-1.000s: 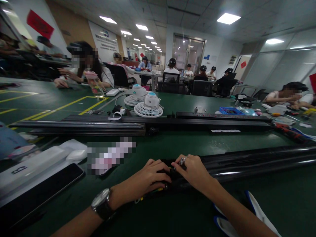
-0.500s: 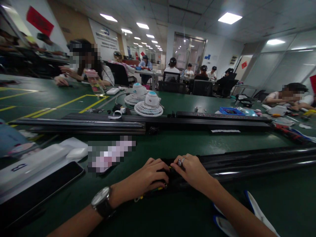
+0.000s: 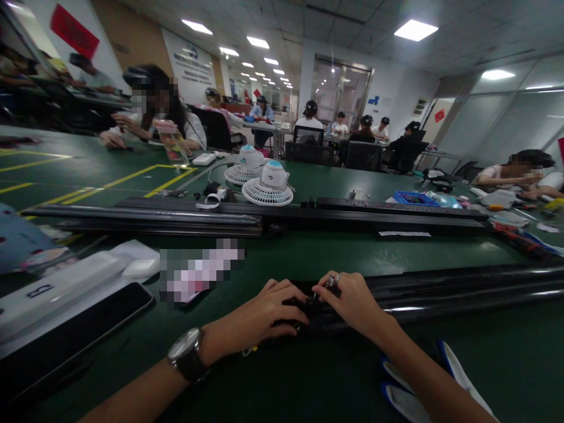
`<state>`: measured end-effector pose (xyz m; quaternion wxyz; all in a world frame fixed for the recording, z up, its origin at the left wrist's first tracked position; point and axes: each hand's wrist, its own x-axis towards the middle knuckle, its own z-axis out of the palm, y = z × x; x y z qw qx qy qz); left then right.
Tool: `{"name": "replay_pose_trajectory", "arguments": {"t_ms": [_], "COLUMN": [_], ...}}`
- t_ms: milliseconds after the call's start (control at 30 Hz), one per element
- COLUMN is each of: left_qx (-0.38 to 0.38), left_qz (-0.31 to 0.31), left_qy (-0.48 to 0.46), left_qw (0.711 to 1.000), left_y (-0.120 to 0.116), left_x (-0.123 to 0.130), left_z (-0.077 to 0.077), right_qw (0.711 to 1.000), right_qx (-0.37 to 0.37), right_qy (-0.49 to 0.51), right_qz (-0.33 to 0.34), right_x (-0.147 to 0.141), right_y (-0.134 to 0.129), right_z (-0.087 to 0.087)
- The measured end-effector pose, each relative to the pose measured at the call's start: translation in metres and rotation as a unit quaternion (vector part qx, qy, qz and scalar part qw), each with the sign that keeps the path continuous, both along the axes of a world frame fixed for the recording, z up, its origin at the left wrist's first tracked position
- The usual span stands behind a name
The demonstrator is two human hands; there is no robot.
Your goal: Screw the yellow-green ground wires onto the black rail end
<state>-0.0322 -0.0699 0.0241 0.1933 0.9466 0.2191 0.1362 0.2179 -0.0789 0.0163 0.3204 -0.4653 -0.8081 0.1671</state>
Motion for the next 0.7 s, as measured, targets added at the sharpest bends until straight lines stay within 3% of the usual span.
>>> {"name": "replay_pose_trajectory", "arguments": {"t_ms": [267, 433, 600, 700], "left_qx": [0.009, 0.01, -0.01, -0.057], "left_qz": [0.04, 0.07, 0.121, 0.116], "left_qy": [-0.021, -0.048, -0.042, -0.049], "left_qw": [0.999, 0.996, 0.992, 0.99], "left_y": [0.002, 0.002, 0.003, 0.003], "left_x": [0.001, 0.001, 0.007, 0.005], "left_z": [0.0, 0.007, -0.002, -0.005], "right_qw": [0.994, 0.996, 0.994, 0.994], "right_qx": [0.074, 0.067, 0.074, 0.074], "right_qy": [-0.071, -0.051, -0.075, -0.065], "right_qz": [-0.024, -0.014, -0.027, -0.04], "right_x": [0.004, 0.002, 0.0, 0.001], "right_y": [0.003, -0.001, 0.001, 0.002], "right_z": [-0.004, -0.002, -0.003, -0.003]}}
